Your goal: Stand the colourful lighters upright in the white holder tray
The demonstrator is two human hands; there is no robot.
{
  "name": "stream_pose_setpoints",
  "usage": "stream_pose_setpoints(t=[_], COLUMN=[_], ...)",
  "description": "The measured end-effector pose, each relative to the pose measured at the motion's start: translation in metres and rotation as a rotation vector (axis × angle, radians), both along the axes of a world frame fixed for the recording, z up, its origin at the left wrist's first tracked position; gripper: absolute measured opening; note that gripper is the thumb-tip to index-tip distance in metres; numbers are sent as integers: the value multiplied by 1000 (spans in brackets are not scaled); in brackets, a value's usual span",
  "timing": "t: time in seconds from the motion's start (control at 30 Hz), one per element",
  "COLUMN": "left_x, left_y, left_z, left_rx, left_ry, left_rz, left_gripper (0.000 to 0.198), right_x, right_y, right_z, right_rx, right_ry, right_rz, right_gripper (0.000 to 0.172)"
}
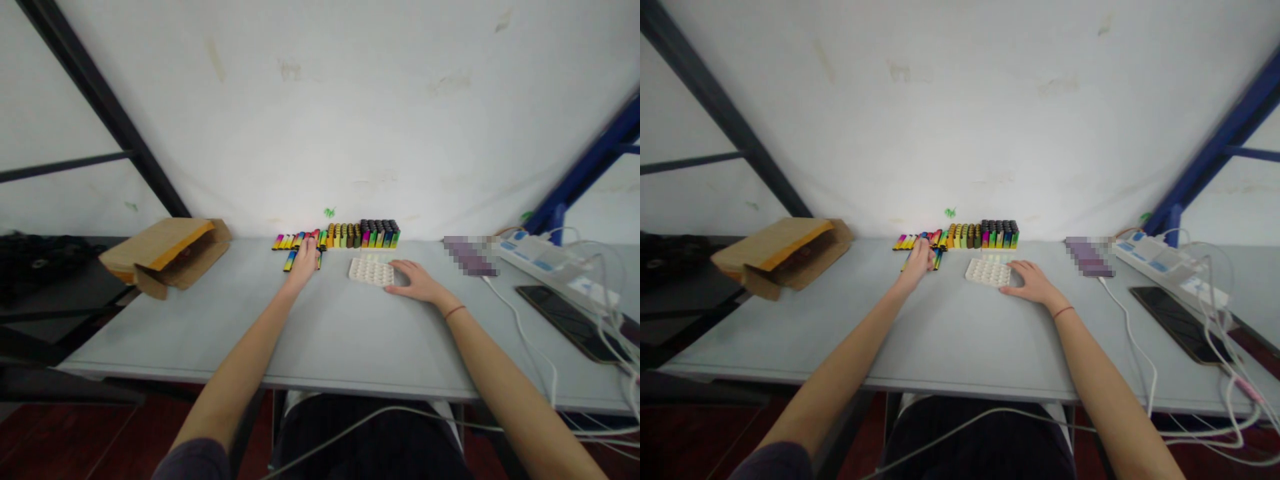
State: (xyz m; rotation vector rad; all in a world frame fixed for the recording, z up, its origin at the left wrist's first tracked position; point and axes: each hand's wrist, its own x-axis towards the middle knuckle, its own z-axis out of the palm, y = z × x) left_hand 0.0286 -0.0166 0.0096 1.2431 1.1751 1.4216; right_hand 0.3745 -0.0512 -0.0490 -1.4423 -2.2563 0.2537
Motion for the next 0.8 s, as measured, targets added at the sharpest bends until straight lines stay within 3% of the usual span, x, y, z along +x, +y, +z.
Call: stream_pose_setpoints(t=[0.17, 0.27, 0.47, 0.8], left_x=[37, 48, 57, 53], left_y=[-33, -43, -50, -51], left_z=[2, 2, -3, -6], left_rx=[-191, -328, -384, -459], left_ry=[-190, -306, -336, -347], left_rz=[-212, -298, -260, -209], left_gripper=[32, 42, 61, 53], right_x=[2, 3, 3, 4], right_y=[1, 3, 3, 1], right_z=[-3, -5, -5, -2], right_rx=[16, 30, 26, 7], right_ry=[-6, -6, -14, -18], right_rz=[6, 12, 19, 9], right_gripper=[79, 78, 80, 79])
